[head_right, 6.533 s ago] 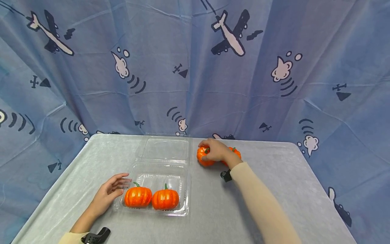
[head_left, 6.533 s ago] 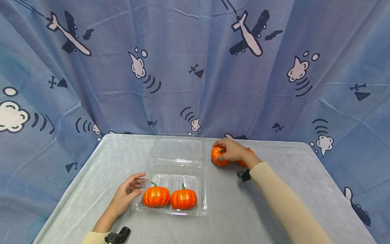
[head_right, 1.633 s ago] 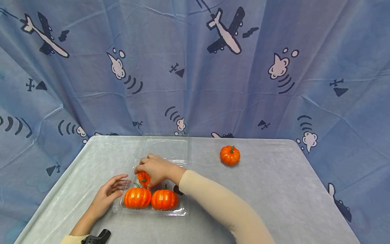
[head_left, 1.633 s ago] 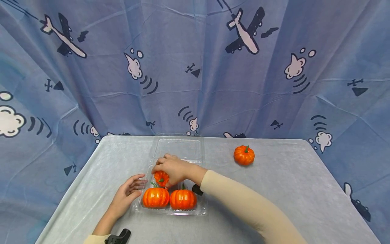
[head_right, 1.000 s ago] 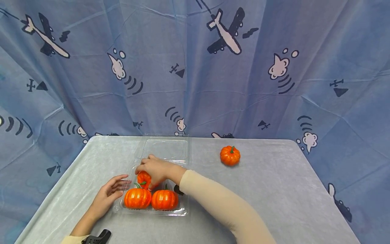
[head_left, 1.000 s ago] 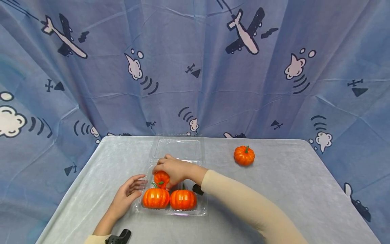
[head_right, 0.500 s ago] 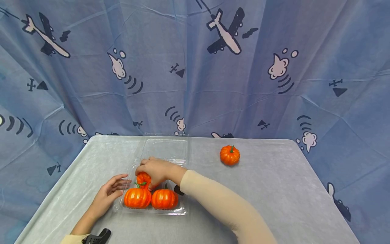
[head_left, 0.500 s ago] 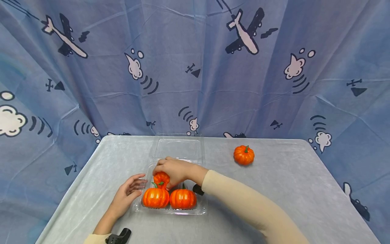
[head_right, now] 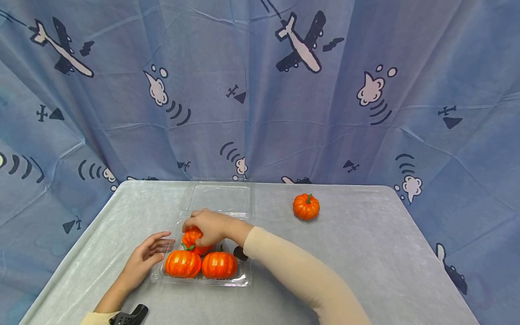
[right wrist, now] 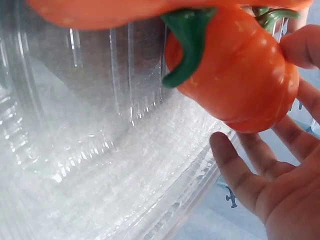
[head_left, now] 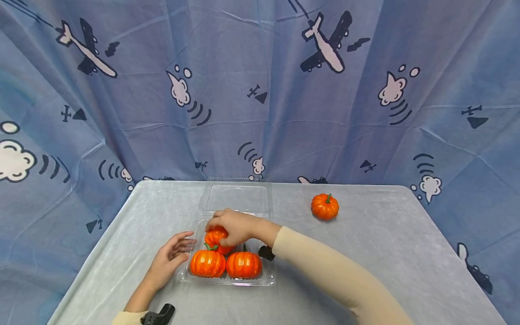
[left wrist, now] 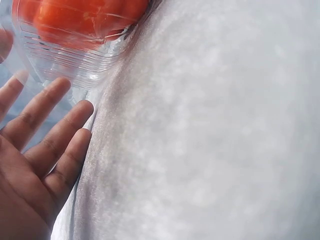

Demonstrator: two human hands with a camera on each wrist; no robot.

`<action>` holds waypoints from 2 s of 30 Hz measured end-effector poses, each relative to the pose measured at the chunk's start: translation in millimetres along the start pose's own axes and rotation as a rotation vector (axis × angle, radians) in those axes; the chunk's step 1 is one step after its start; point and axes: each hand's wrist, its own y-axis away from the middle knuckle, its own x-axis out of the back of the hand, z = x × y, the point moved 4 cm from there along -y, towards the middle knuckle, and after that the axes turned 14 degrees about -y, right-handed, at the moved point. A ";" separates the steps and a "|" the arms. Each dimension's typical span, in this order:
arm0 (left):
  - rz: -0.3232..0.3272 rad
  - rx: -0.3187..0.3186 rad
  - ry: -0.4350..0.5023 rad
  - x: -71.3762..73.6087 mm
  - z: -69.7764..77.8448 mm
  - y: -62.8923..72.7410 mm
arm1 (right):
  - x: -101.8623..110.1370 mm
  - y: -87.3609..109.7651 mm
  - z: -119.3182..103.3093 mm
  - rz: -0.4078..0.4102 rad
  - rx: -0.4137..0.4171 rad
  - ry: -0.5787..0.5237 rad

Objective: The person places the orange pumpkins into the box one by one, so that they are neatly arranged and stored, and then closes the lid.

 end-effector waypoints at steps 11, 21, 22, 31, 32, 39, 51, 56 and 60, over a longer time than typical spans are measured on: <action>0.002 -0.018 0.006 -0.3 0.9 0.2 | 7.1 0.9 -0.4 0.025 0.012 -0.024; 0.012 -0.040 0.014 -0.9 1.6 0.2 | 8.8 -4.1 0.6 0.037 0.030 0.008; 0.012 -0.039 0.012 -0.9 1.4 0.2 | 8.8 -4.8 0.5 0.041 0.035 0.013; 0.009 -0.030 0.016 -1.0 0.1 0.7 | 7.7 -10.5 -1.4 0.054 0.052 0.059; 0.009 -0.029 0.019 -1.0 0.1 0.8 | 7.2 -11.1 -1.4 0.056 0.053 0.066; 0.011 -0.028 0.022 -0.7 0.3 0.8 | 4.2 -13.6 -1.9 0.068 0.052 0.084; 0.003 -0.017 0.027 -0.3 1.2 1.2 | 2.2 -15.5 -1.5 0.059 0.025 0.103; 0.002 -0.013 0.023 -0.1 1.0 1.4 | 3.0 -15.9 -1.3 0.045 0.003 0.060; -0.005 -0.003 0.019 0.1 0.8 0.9 | 4.1 -15.7 -0.3 0.037 -0.011 0.020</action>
